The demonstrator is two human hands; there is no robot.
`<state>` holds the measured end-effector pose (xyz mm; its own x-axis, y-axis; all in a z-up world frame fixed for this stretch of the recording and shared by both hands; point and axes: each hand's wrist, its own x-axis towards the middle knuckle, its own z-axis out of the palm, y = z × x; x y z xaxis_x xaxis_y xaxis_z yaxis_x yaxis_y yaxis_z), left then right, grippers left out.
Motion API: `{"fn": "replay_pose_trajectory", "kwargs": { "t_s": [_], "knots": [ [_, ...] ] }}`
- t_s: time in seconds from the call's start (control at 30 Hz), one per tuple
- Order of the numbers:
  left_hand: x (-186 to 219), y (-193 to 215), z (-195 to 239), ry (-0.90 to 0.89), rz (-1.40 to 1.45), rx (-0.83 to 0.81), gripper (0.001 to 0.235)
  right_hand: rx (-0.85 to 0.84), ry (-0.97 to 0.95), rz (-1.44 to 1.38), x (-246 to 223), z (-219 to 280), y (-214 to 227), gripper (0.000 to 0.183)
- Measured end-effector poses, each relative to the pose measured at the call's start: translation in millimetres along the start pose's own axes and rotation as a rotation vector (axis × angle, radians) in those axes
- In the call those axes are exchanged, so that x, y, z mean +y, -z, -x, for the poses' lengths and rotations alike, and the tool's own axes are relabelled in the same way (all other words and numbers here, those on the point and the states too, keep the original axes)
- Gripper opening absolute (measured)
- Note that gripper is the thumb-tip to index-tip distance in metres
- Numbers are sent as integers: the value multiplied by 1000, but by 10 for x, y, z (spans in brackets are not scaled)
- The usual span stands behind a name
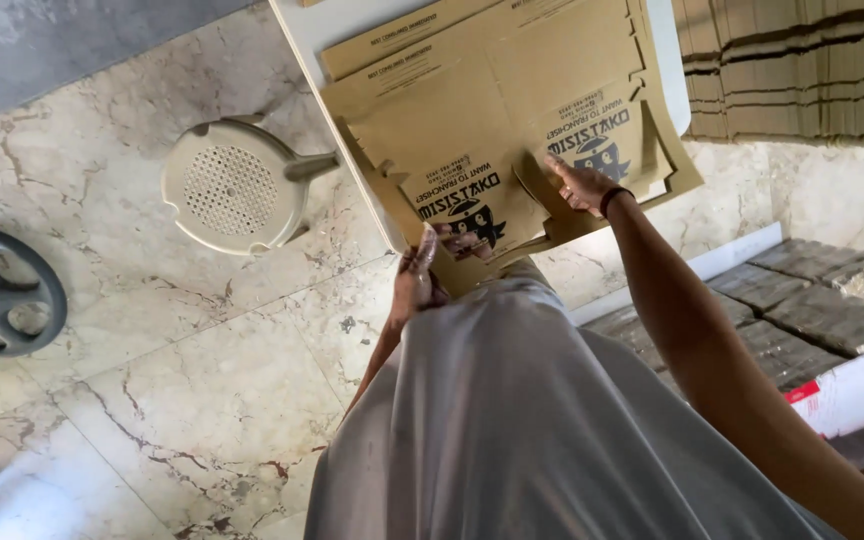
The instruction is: Manually removing waste material from die-cut cardboard sheets and stacking the finished shapes.
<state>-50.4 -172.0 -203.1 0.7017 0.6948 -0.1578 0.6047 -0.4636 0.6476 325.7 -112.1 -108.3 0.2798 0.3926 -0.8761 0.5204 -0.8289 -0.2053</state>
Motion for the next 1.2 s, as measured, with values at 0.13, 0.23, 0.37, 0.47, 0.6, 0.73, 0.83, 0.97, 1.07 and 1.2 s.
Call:
{"fn": "replay_pose_trajectory", "kwargs": {
  "t_s": [0.13,0.23,0.37,0.47,0.6,0.73,0.83,0.97,1.07,1.2],
  "knots": [
    [963,1402,-264,425,1097,321,62,-372,-131,-591,-29,-87,108,87],
    [753,1244,-51,1039,1385,196,72,-473,-154,-606,-38,6,99,81],
    [795,1479,-273,854,219,518,59,-445,-135,-506,-318,160,138,65],
    [952,1406,-1091,643,290,483,54,-587,-10,-303,-747,854,325,104],
    [901,1012,-2048,684,-152,52,77,-729,-86,-698,-14,-202,-96,85],
    [756,573,-2544,836,-157,-80,122,-925,-60,-960,-204,10,108,49],
    [775,579,-2670,949,-47,-135,124,-975,-80,-913,-244,-115,176,50],
    [627,433,-2686,944,47,-117,124,-998,-191,-834,-254,-301,168,50],
    [653,510,-2707,965,91,-193,124,-1055,1,-1023,-207,-414,10,41],
    [529,345,-2665,929,77,-173,128,-797,83,-1049,-225,-369,-186,46]
  ]
}}
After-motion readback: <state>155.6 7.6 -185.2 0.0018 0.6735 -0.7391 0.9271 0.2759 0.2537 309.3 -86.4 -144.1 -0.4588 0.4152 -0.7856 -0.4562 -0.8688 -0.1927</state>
